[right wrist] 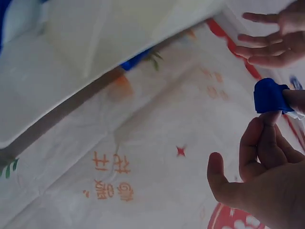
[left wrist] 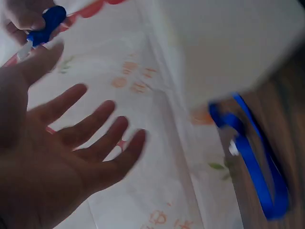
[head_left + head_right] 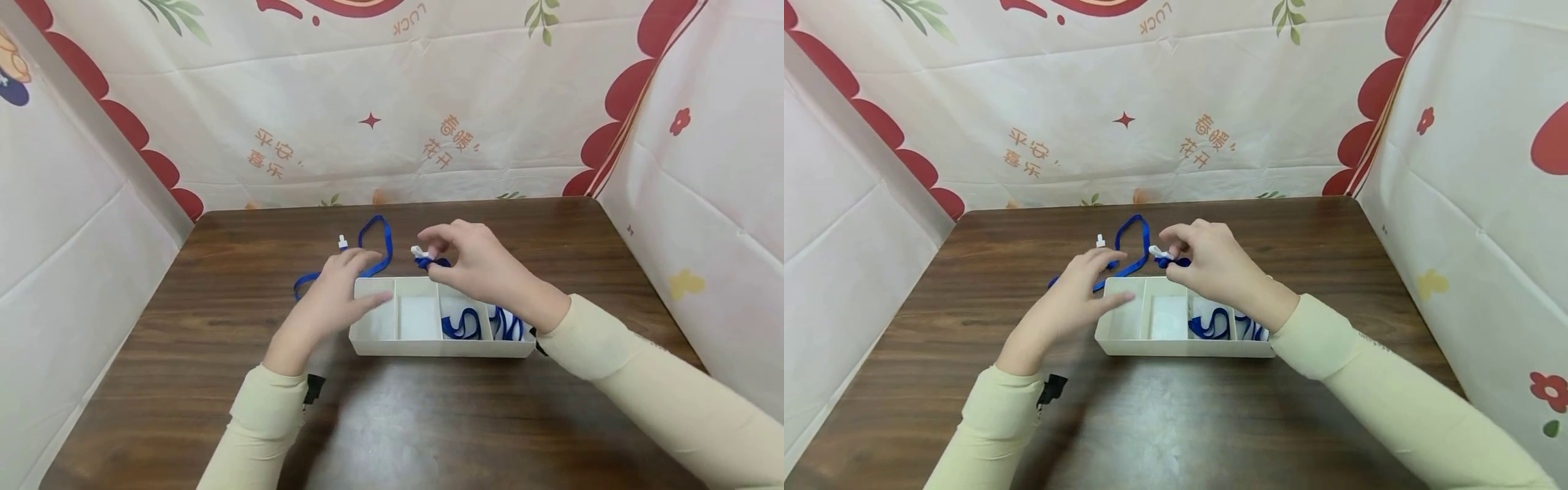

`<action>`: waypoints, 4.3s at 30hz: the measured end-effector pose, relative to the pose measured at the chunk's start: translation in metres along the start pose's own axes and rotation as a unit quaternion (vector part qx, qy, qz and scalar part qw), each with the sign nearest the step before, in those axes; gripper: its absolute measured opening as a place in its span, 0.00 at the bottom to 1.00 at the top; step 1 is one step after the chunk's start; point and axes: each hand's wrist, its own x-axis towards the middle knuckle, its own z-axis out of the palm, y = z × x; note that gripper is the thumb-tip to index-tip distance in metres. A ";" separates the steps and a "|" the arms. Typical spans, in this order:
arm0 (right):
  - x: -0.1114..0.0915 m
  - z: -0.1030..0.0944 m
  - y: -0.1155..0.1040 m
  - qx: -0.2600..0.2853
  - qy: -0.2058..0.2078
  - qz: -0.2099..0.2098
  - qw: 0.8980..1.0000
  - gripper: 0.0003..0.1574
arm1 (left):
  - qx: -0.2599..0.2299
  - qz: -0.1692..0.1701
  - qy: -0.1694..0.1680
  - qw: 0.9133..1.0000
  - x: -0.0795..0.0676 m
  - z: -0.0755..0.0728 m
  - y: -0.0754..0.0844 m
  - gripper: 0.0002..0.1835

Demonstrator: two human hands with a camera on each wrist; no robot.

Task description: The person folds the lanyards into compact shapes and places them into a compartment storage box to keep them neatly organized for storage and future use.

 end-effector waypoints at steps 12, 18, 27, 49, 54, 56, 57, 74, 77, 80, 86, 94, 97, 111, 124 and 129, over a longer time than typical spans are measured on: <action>0.028 0.023 0.005 -0.019 -0.118 0.065 0.991 0.29 | 0.014 -0.051 -0.162 0.985 0.000 0.012 -0.027 0.72; 0.025 0.045 0.002 -0.134 -0.150 0.073 0.977 0.39 | 0.032 -0.078 -0.164 0.983 0.005 0.012 -0.024 0.75; 0.007 0.059 0.010 -0.257 -0.194 -0.095 0.942 0.56 | 0.043 -0.093 -0.152 0.983 0.006 0.013 -0.020 0.73; 0.015 0.073 0.029 -0.321 -0.246 -0.201 0.892 0.74 | 0.041 -0.111 -0.150 0.981 0.002 0.017 -0.023 0.72; 0.018 0.070 0.028 -0.307 -0.254 -0.179 0.899 0.76 | 0.035 -0.107 -0.150 0.982 0.002 0.017 -0.023 0.73; 0.020 0.066 0.026 -0.302 -0.257 -0.180 0.900 0.75 | 0.036 -0.106 -0.150 0.982 0.002 0.017 -0.023 0.73; 0.022 0.063 0.026 -0.302 -0.259 -0.182 0.899 0.74 | 0.036 -0.106 -0.151 0.982 0.002 0.017 -0.023 0.73; 0.029 0.024 0.029 -0.295 -0.247 -0.159 0.909 0.54 | 0.046 -0.081 -0.159 0.983 0.003 0.015 -0.030 0.74; 0.029 0.018 0.030 -0.299 -0.244 -0.156 0.909 0.53 | 0.043 -0.082 -0.161 0.983 0.002 0.015 -0.030 0.74; 0.028 0.012 0.031 -0.305 -0.245 -0.150 0.908 0.51 | 0.044 -0.083 -0.165 0.982 0.002 0.016 -0.031 0.75; 0.030 0.003 0.035 -0.313 -0.249 -0.142 0.906 0.49 | 0.052 -0.058 -0.167 0.983 0.002 0.014 -0.033 0.73; 0.038 -0.004 0.049 -0.344 -0.251 -0.123 0.897 0.48 | 0.035 -0.013 -0.199 0.979 0.006 0.004 -0.036 0.63; 0.041 -0.005 0.057 -0.347 -0.250 -0.111 0.897 0.48 | 0.019 -0.002 -0.196 0.980 0.012 -0.004 -0.037 0.59; 0.085 0.024 0.058 -0.377 -0.235 -0.151 0.883 0.30 | 0.043 -0.014 -0.180 0.983 0.069 -0.032 -0.080 0.28; 0.136 0.077 0.057 -0.421 -0.279 -0.249 0.826 0.30 | 0.226 -0.017 -0.191 0.955 0.126 -0.017 -0.117 0.30; 0.159 0.090 0.046 -0.386 -0.315 -0.232 0.835 0.32 | 0.215 0.010 -0.191 0.958 0.135 -0.020 -0.120 0.20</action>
